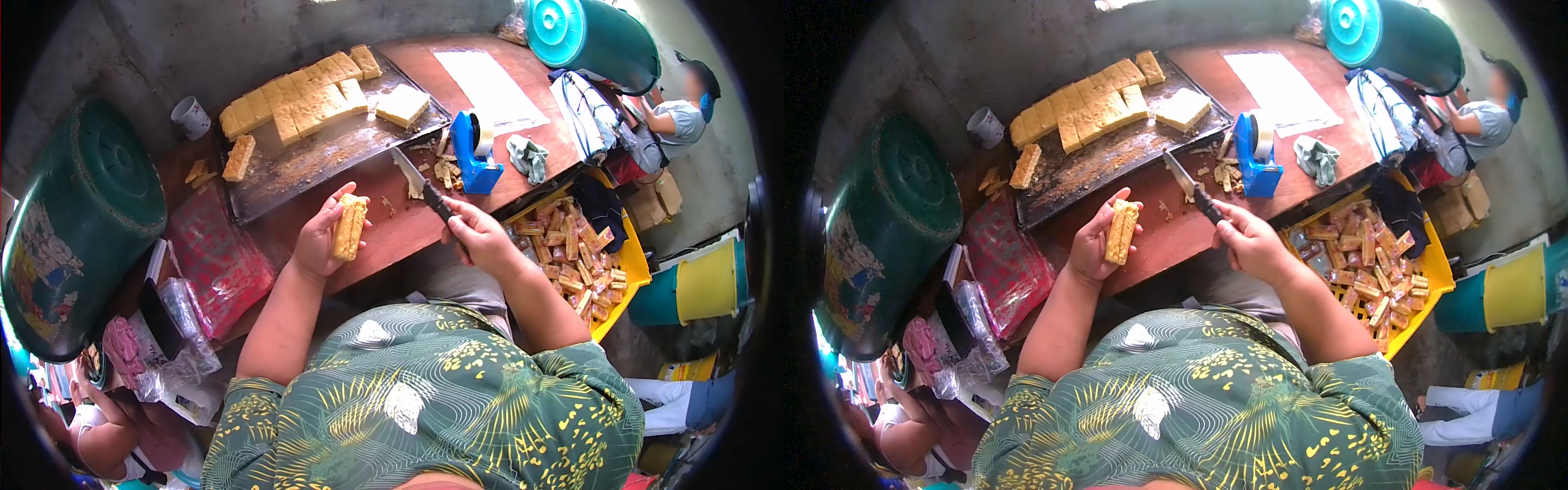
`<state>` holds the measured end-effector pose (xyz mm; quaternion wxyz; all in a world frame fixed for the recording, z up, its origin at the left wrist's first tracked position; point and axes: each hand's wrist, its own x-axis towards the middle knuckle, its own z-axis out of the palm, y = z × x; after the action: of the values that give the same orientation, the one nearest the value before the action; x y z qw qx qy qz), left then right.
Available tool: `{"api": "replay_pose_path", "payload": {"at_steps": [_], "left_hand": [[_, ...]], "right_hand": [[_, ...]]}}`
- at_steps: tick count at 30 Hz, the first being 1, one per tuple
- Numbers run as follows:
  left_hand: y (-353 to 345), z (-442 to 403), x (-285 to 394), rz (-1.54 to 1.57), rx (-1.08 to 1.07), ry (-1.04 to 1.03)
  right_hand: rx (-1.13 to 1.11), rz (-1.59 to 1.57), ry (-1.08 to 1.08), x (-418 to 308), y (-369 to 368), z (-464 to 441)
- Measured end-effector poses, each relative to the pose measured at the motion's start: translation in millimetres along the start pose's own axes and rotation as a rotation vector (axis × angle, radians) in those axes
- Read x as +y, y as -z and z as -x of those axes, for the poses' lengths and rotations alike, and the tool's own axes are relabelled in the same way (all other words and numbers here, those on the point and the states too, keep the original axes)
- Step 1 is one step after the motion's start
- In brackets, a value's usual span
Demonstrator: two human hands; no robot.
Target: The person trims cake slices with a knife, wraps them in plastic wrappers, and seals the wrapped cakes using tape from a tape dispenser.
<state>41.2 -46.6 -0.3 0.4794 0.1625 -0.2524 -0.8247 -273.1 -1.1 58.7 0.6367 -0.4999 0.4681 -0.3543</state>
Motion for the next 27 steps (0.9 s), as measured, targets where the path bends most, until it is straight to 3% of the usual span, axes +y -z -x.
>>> {"api": "replay_pose_path", "payload": {"at_steps": [2,6,8,12,15,16,20,22,24,26,27], "left_hand": [[-2.2,-0.7,-0.4,-0.008,0.007,0.002],[-7.3,0.4,-1.1,-0.013,0.055,-0.017],[-7.2,-0.1,-1.0,-0.014,0.059,-0.015],[0.2,-1.8,-3.5,-0.042,0.044,-0.031],[-2.0,-1.0,-3.1,-0.036,0.047,-0.03],[-3.9,-1.2,-3.0,-0.037,0.05,-0.026],[-4.6,-0.6,-3.3,-0.031,0.055,-0.04],[-4.8,0.2,-4.4,-0.036,0.055,-0.056],[-8.5,3.1,-5.8,-0.02,0.118,-0.09],[-15.5,2.8,-9.5,0.002,0.205,-0.152],[-21.5,1.7,-13.9,0.017,0.259,-0.189]], "right_hand": [[0.06,-0.001,0.024,-8.7,13.6,0.6],[0.418,0.343,0.369,-27.7,53.9,-5.1],[0.605,0.44,0.357,-34.8,80.0,-16.8],[0.671,0.61,0.469,13.3,169.7,-73.9],[0.667,0.823,0.338,48.2,192.8,-97.7],[0.637,0.817,0.246,56.2,189.5,-102.5],[0.681,0.985,0.339,26.7,149.2,-85.0],[0.797,1.299,0.328,16.3,144.5,-76.1],[0.957,1.176,0.649,5.5,135.3,-66.2],[0.934,0.94,0.778,-24.6,89.8,-43.5],[0.78,0.911,0.817,-37.9,62.8,-32.0]]}}
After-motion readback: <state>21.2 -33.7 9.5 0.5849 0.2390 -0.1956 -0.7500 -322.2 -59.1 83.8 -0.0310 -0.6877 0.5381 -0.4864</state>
